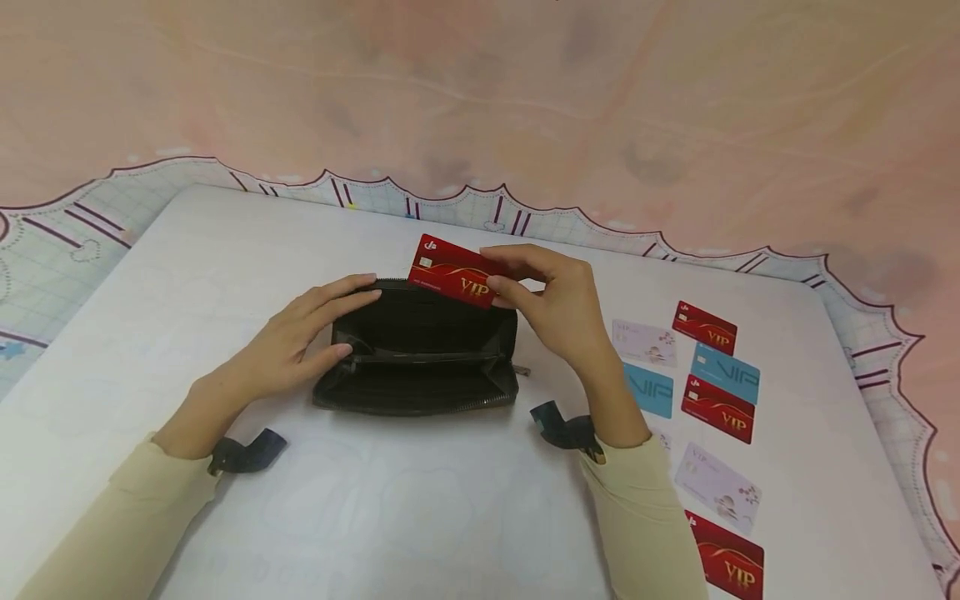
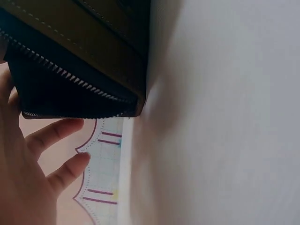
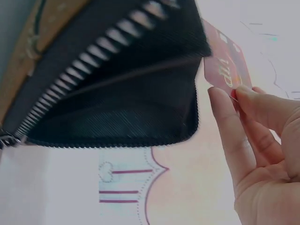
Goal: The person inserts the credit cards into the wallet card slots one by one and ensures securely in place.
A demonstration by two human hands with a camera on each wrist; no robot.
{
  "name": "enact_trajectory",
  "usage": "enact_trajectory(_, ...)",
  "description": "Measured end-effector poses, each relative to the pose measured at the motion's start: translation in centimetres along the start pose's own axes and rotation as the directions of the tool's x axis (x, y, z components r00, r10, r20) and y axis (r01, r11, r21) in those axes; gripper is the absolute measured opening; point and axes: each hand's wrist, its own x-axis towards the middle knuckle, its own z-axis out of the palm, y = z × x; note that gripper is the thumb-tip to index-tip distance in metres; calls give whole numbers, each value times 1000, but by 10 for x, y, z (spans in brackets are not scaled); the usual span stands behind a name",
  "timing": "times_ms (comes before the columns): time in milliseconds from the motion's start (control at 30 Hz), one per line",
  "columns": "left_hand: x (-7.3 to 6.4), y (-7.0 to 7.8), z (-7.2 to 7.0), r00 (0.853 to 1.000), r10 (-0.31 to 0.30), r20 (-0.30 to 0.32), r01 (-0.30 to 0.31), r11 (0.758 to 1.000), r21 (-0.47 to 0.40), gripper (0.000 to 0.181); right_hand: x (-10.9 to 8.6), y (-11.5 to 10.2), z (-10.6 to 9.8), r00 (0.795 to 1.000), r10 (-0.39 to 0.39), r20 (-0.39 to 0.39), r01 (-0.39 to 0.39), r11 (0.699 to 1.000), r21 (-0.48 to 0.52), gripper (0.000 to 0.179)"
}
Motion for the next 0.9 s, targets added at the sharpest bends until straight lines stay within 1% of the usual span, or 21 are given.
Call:
enact_trajectory(133,2,-2,1,1000,-9,6,10,992,-126,63,-1,-1,-6,1000,11,-7,-11,1000,9,32)
enact_trajectory(167,2,-2,1,1000,-6,8,7,989,-145,63,-1,-1,-7,1000,12,-9,-12,1000,3,32)
enact_trajectory(300,2,-2,0,1000,9,21,-5,983,-181,57,-2,-2,-10,1000,14,-18,-15,1000,-26,33)
enact_trajectory(400,2,-2,-1,999,9,51,1,980,-201,45,-2,-2,-12,999,26,-24,-27,999,-39,32)
enact_trajectory(467,1,-2,-3,997,13,77,6,969,-245,36,-3,-2,-12,999,25,-25,-25,999,-32,32)
enact_trajectory(533,-1,-1,-5,994,15,104,18,951,-309,28,-3,-2,-12,1000,12,-20,-13,1000,-11,32)
enact_trajectory(600,-2,0,-7,992,23,124,25,928,-372,26,-3,-2,-12,1000,-4,-11,4,1000,14,32)
enact_trajectory(633,-2,0,-8,991,25,132,28,921,-390,26,-3,-3,-11,1000,-13,-6,13,1000,26,32)
enact_trajectory(700,-2,2,-10,989,20,147,40,916,-400,25,-2,-3,-8,1000,-20,8,19,999,43,31)
enact_trajectory(733,-2,2,-12,988,18,151,43,918,-394,25,-3,-4,-6,1000,-24,15,23,999,31,31)
enact_trajectory(800,-2,4,-14,988,12,156,45,933,-356,24,-2,-5,-1,999,-39,31,38,999,6,30)
enact_trajectory(900,-1,8,-17,989,-7,151,45,967,-250,22,-2,-6,10,996,-70,57,72,997,-40,29)
